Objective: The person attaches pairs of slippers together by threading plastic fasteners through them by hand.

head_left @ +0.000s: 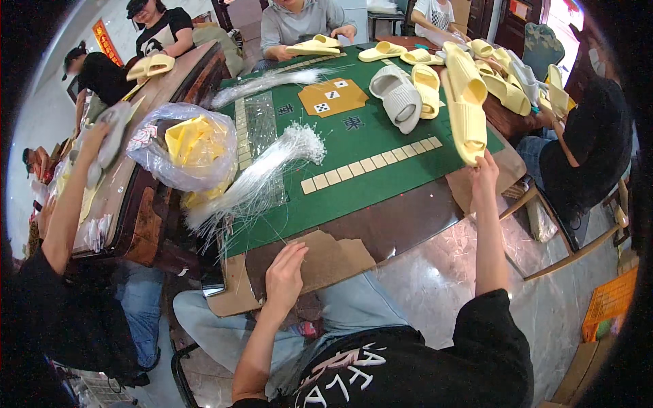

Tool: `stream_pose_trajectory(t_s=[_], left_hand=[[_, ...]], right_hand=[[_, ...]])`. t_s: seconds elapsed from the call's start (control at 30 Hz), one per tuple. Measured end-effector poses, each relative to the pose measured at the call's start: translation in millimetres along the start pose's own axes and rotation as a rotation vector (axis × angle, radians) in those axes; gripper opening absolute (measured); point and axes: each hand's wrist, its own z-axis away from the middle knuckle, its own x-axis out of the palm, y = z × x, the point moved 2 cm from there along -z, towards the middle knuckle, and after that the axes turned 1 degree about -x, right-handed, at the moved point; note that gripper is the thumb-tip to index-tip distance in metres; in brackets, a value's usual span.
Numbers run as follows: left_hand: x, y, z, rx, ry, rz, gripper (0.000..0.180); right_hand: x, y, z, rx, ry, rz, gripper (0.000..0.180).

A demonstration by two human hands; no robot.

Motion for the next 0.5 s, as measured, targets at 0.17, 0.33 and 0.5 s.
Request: stream_pose_trajectory(t_s=[0.17, 0.33, 0.5], left_hand=[[-15, 36, -17, 0.111, 0.100, -0.046, 0.028], [-38, 90, -41, 0.485, 0.184, -0.183, 0.027], [-37, 90, -31, 0.405, -0.211, -0.218, 0.032]], right_hand=[[60, -24, 65, -0.196, -0.200, 0.098, 0.042], [113, -41, 119, -0.262, -0.509, 0.474, 0.039], [139, -47, 147, -0.257, -0.717, 0.471, 0.036]])
